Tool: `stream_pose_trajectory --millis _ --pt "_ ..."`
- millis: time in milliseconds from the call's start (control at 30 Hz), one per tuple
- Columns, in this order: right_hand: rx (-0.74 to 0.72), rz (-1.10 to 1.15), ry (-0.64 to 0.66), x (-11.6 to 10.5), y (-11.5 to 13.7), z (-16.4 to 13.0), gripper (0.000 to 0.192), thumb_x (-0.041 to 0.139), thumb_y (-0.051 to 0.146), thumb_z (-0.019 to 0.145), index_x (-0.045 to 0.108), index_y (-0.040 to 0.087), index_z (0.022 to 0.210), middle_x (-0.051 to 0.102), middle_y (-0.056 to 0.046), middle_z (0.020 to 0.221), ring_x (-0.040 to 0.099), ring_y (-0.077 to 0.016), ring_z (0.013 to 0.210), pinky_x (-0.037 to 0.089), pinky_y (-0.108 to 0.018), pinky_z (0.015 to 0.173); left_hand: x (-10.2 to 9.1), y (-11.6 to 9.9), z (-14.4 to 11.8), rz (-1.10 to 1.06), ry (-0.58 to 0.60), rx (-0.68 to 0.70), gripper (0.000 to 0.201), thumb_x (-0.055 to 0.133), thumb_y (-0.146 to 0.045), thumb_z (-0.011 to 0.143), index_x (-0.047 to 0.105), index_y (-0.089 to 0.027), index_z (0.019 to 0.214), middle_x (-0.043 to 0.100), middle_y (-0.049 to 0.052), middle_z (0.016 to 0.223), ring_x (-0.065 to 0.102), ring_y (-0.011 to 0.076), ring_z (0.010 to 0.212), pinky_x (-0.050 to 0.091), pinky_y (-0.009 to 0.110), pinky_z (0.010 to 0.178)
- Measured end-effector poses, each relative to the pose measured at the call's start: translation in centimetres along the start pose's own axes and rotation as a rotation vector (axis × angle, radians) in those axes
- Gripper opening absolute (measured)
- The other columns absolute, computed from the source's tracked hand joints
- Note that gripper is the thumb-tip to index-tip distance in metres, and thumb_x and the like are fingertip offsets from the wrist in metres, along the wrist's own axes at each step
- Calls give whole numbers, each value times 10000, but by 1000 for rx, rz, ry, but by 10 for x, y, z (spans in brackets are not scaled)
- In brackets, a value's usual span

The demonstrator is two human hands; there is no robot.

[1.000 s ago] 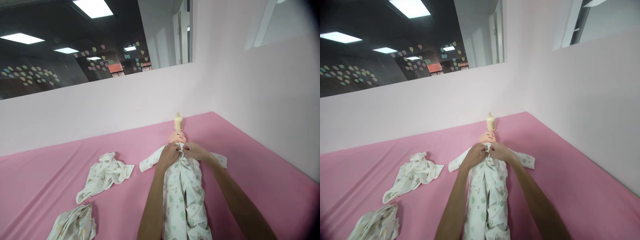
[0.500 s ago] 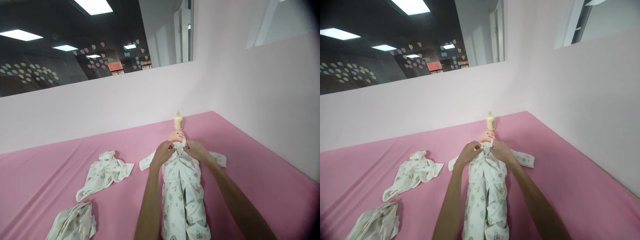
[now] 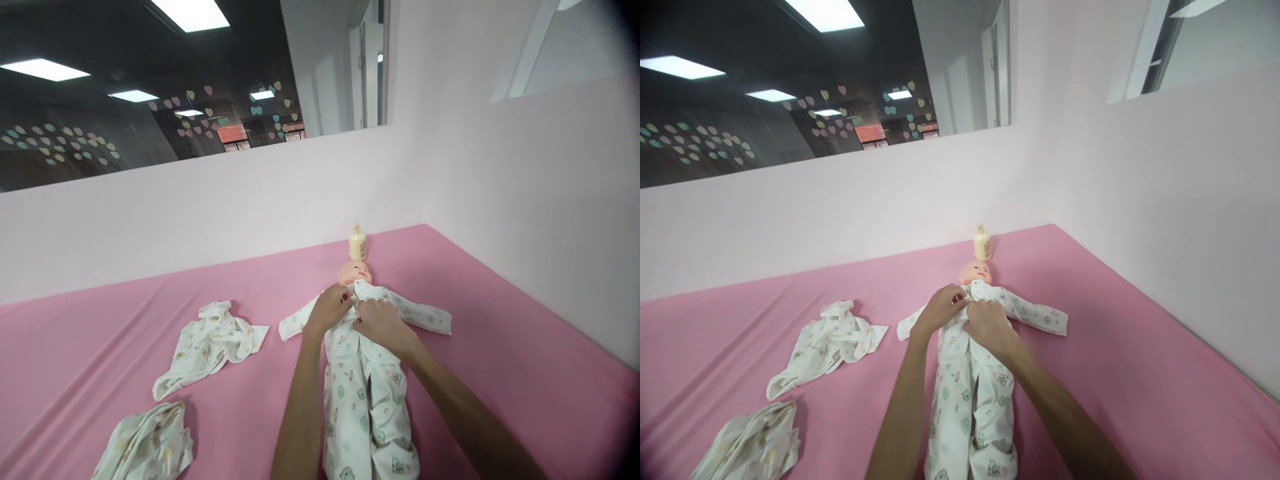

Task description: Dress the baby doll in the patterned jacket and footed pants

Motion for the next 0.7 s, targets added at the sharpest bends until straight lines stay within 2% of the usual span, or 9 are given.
stream_pose_trajectory --millis 67,233,300,433,533,667,700 --pt "16 -25 -27 1 3 0 173 476 134 813 644 154 846 689 -114 827 660 -253 790 339 -307 599 0 -1 -1 4 10 -4 166 485 -312 872 615 -211 852 627 23 927 572 187 865 425 297 739" --pt "-10 -59 -77 2 6 3 189 491 104 838 644 133 944 680 -141 955 655 -263 880 381 -317 646 -3 -1 -9 -29 30 -53 291 493 -314 872 593 -266 1141 628 17 1048 588 187 914 445 304 775" --pt "-43 -66 -65 2 7 3 185 484 101 845 649 134 921 678 -143 951 652 -264 879 375 -319 643 -4 -2 -14 -23 45 -62 314 508 -322 863 589 -265 1160 614 26 1088 589 188 924 452 309 784" --pt "-64 -32 -53 -2 4 3 186 455 104 858 638 133 840 675 -144 894 641 -253 821 329 -319 613 -7 -9 -22 -17 57 -67 305 537 -303 832 596 -228 1122 582 53 1160 581 197 993 453 306 813" --pt "-81 56 -45 -8 -6 6 135 502 172 843 577 156 732 644 -95 782 586 -198 699 271 -306 567 -9 -18 -26 -4 83 -70 258 531 -263 805 611 -230 1048 578 44 1167 576 196 987 443 292 774" --pt "-152 388 30 -15 -27 13 181 529 214 792 460 181 628 490 17 602 413 -107 562 231 -269 520 -7 -25 -28 77 139 -59 33 534 -226 755 556 -202 758 597 29 949 557 173 792 389 283 642" --pt "-167 482 45 -16 -31 14 162 519 213 787 463 183 639 465 32 592 390 -100 557 233 -259 517 -5 -25 -27 104 144 -45 60 536 -220 746 511 -197 697 586 26 892 541 170 757 371 284 625"
Point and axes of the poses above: each hand's wrist, its own z-axis towards the middle knuckle, its own x-axis out of the palm, y = z × x, the point moved 4 cm from there along z, towards the middle knuckle
